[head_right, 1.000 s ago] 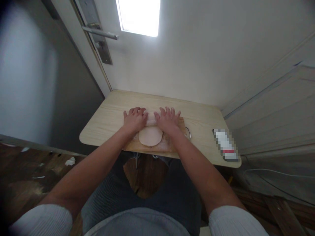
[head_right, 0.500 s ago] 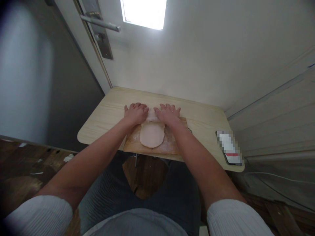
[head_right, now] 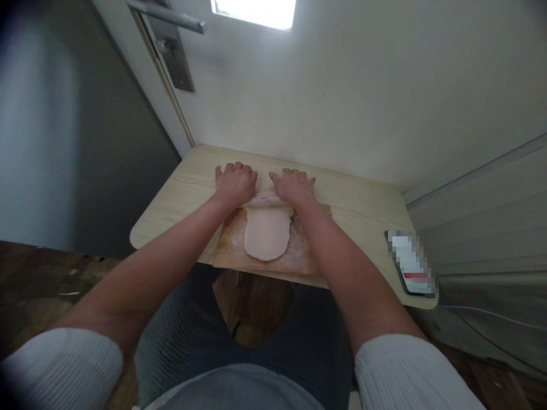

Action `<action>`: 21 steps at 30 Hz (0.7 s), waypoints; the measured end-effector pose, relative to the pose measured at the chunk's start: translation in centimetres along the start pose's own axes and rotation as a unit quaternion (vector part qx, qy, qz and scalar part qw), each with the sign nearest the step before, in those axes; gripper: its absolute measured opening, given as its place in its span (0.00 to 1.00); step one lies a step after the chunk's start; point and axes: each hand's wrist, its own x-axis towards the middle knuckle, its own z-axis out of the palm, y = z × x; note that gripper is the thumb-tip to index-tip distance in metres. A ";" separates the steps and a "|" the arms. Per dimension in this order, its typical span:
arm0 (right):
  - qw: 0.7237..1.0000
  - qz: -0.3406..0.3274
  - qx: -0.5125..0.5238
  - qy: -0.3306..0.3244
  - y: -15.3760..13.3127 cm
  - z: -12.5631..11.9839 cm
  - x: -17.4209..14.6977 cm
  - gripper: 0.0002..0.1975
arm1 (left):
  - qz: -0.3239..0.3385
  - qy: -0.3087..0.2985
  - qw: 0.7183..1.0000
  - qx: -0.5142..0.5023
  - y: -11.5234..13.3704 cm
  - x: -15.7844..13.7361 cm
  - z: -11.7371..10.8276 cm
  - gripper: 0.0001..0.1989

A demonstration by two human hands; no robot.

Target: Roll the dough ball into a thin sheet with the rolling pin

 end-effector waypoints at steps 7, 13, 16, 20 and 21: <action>1.000 0.019 0.020 0.007 -0.1 0.2 0.8 0.38 | 0.004 0.012 1.000 0.009 -0.2 1.1 0.2 0.25; 0.998 0.035 0.037 0.028 -0.4 -0.1 0.6 0.38 | 0.009 0.009 1.000 0.017 -0.3 1.2 0.0 0.25; 0.997 0.040 0.047 0.044 -0.5 -0.3 0.0 0.38 | 0.019 0.002 1.000 0.012 -0.2 0.8 -0.1 0.26; 0.994 0.053 0.057 0.074 -0.5 -0.5 -1.0 0.38 | 0.023 0.006 1.000 0.009 0.0 0.1 -0.2 0.26; 0.993 0.058 0.058 0.081 -0.5 -0.4 -1.2 0.37 | 0.022 0.010 1.000 0.010 0.0 -0.1 -0.2 0.26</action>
